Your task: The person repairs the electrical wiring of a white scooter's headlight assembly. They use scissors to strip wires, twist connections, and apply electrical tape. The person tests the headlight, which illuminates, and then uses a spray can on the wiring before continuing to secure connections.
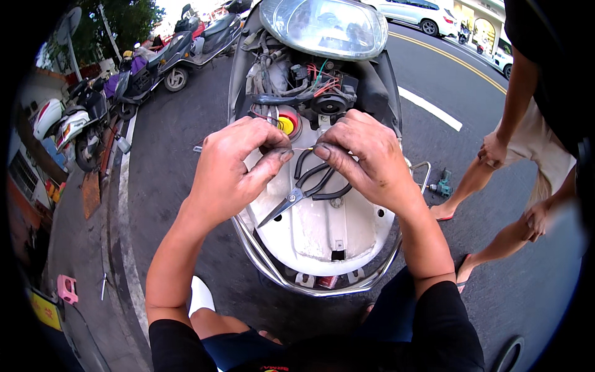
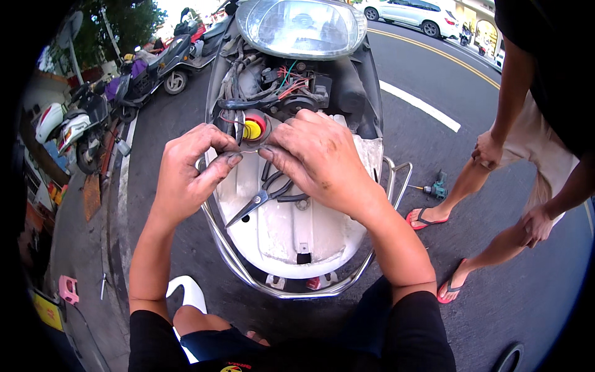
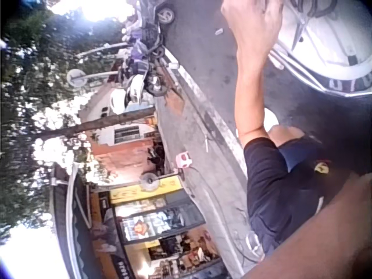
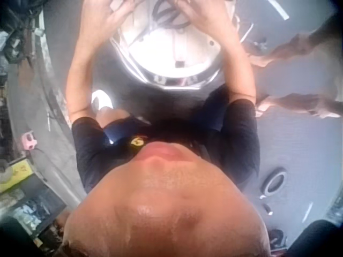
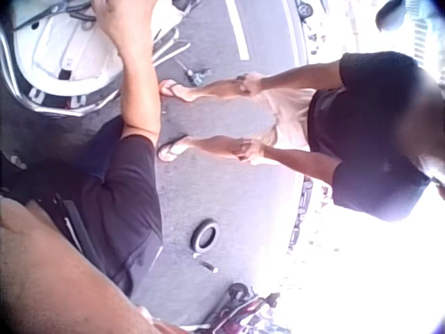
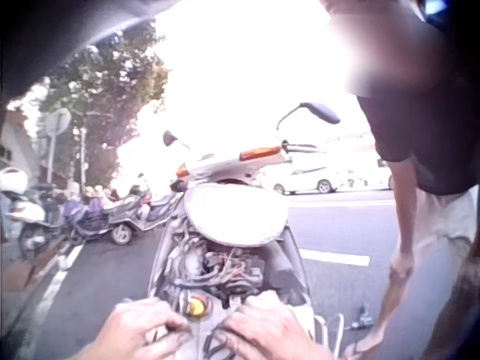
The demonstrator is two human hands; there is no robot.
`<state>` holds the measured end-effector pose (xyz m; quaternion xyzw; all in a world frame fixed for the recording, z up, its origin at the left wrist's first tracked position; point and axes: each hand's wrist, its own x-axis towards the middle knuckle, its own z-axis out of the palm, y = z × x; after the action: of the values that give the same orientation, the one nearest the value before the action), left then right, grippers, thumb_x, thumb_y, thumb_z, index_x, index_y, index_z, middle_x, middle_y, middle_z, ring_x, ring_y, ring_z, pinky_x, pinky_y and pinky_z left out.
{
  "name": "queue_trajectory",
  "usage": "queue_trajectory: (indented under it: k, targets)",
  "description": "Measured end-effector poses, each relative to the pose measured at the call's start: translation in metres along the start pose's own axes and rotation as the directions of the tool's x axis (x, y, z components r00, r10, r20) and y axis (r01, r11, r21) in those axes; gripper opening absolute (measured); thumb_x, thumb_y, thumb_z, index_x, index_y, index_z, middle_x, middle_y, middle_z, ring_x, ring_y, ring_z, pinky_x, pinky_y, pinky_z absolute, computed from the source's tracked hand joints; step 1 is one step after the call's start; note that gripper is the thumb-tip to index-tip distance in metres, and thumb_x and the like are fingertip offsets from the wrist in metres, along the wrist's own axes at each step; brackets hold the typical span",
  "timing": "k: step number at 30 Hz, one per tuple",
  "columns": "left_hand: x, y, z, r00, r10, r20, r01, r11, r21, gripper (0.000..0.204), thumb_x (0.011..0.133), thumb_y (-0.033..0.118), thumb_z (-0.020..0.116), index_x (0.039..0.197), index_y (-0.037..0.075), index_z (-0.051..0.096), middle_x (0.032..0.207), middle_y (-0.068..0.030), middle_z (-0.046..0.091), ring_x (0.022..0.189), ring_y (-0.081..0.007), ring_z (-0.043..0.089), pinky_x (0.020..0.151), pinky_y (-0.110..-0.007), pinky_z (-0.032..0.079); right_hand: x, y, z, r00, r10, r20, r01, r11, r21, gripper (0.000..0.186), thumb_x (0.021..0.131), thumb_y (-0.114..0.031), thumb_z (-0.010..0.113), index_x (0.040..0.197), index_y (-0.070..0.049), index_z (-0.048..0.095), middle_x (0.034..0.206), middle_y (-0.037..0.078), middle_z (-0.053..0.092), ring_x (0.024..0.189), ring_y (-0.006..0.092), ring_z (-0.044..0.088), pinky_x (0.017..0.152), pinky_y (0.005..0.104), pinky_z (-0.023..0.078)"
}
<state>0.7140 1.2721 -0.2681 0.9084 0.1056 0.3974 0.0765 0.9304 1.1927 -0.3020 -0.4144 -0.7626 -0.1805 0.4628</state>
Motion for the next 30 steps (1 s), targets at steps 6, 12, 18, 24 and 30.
queue_trajectory:
  k: [6,12,18,24,30]
  targets:
    - [0.052,-0.031,0.005,0.984,-0.109,-0.144,0.103,0.993,-0.052,0.023,0.086,0.007,0.065,0.108,0.001,0.065,0.089,-0.0141,0.072,0.082,-0.0239,0.071,0.076,-0.033,0.053,0.0,0.011,-0.028,0.91,0.373,-0.183,-0.264,0.859,0.439,0.018,0.091,-0.016,0.069,0.095,0.001,0.068,0.078,0.006,0.067,0.066,0.0137,0.062,0.061,0.028,0.049]
    - [0.125,-0.108,0.013,0.963,-0.169,0.211,0.055,0.885,0.461,0.044,0.082,0.013,0.069,0.125,0.005,0.064,0.119,-0.0192,0.065,0.113,-0.036,0.06,0.099,-0.04,0.046,0.001,0.017,-0.03,0.857,0.462,-0.231,-0.255,0.768,0.588,0.02,0.094,-0.015,0.068,0.096,0.004,0.066,0.078,0.005,0.065,0.069,0.0094,0.061,0.062,0.025,0.049]
    - [0.138,-0.111,0.033,0.919,-0.167,0.358,-0.15,0.691,0.707,0.052,0.077,0.029,0.073,0.127,0.018,0.065,0.117,-0.0138,0.066,0.113,-0.0311,0.06,0.101,-0.048,0.041,-0.007,0.033,-0.038,0.847,0.474,-0.24,-0.263,0.767,0.586,0.02,0.092,-0.015,0.069,0.096,0.004,0.066,0.08,0.006,0.066,0.071,0.0102,0.063,0.065,0.0265,0.05]
    - [0.143,-0.121,0.025,0.935,-0.241,0.26,0.097,0.878,0.468,0.032,0.08,0.024,0.074,0.109,0.012,0.072,0.104,-0.0146,0.072,0.101,-0.0324,0.067,0.092,-0.042,0.047,-0.013,0.041,-0.043,0.843,0.488,-0.226,-0.308,0.783,0.54,0.019,0.092,-0.015,0.069,0.095,0.003,0.066,0.077,0.006,0.066,0.072,0.0106,0.064,0.067,0.0268,0.05]
    - [0.136,-0.141,0.015,0.964,-0.23,0.13,0.196,0.954,0.229,0.032,0.08,0.011,0.072,0.112,0.006,0.071,0.103,-0.0151,0.072,0.098,-0.026,0.069,0.088,-0.034,0.05,-0.017,0.047,-0.045,0.843,0.494,-0.214,-0.351,0.806,0.476,0.019,0.092,-0.016,0.069,0.095,0.003,0.065,0.076,0.007,0.066,0.071,0.0109,0.063,0.067,0.027,0.049]
